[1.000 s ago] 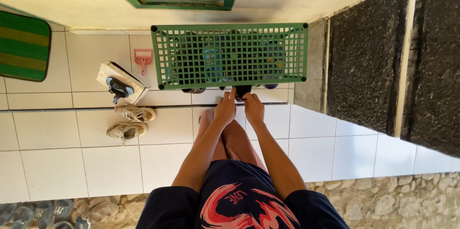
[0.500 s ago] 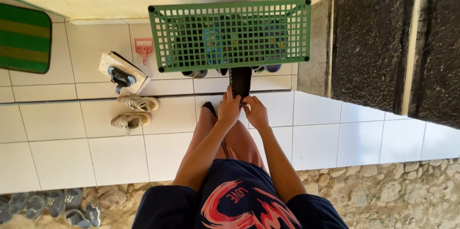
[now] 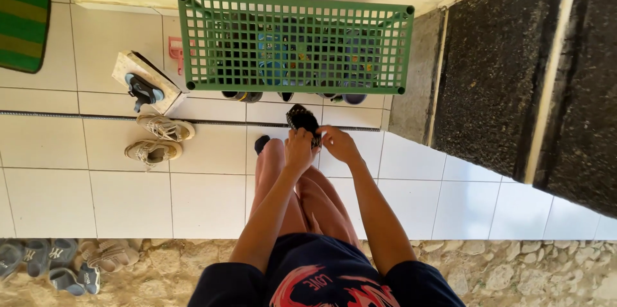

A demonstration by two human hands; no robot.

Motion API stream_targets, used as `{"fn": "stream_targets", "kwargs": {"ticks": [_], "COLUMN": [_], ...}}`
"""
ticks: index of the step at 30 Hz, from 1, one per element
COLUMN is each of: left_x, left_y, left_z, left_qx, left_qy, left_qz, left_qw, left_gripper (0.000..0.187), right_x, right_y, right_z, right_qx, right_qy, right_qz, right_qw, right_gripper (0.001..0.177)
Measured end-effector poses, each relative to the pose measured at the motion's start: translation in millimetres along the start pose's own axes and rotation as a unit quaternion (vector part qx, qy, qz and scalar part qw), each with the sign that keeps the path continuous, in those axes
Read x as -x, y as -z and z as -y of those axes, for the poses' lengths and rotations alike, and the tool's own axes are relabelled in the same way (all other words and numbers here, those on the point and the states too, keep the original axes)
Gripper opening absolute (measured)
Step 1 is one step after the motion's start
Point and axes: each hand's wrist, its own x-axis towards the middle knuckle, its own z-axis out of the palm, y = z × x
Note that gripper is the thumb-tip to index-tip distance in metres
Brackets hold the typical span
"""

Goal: The person is picking up various pairs of shoes and sandals from the tiled floor and organizing them by placing them into a green plastic shoe rack.

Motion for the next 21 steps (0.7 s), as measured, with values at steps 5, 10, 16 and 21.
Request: {"fn": "stream_targets", "kwargs": {"ticks": [5,10,16,21], "left_x": [-48.1,-75.2,-80.5,-76.3], "left_y": [-46.1,-70.6,-56.7,-87.6], "left_z": [24.5,34.6,23.4,26.3], "left_qx": [0.025,0.088,0.082,0.05], "left_qy": [-0.021,-0.014,-0.033,-0.042], "left_qz": [-0.051,-0.068,-0.079,-0.052], "left_qw": [0.998,0.994,0.993,0.996], "left_gripper": [0.042,0.048,0.072,0.035], "right_x": [-46.3,-73.9,-65.0,-42.0], "right_y": [-2.4,-21.8,-13.2,-13.9], "right_z": [-6.7,-38.9,-24.3,-16.9], "right_qx": [0.028,0.062,0.063,0.021], "right_qy": [-0.05,-0.038,-0.023,-0.055], "right_qz": [-0.095,-0.16,-0.2,-0.202], "right_qw": [0.994,0.984,0.978,0.978], "right_gripper": [0.061,0.068,0.042,0.02]}}
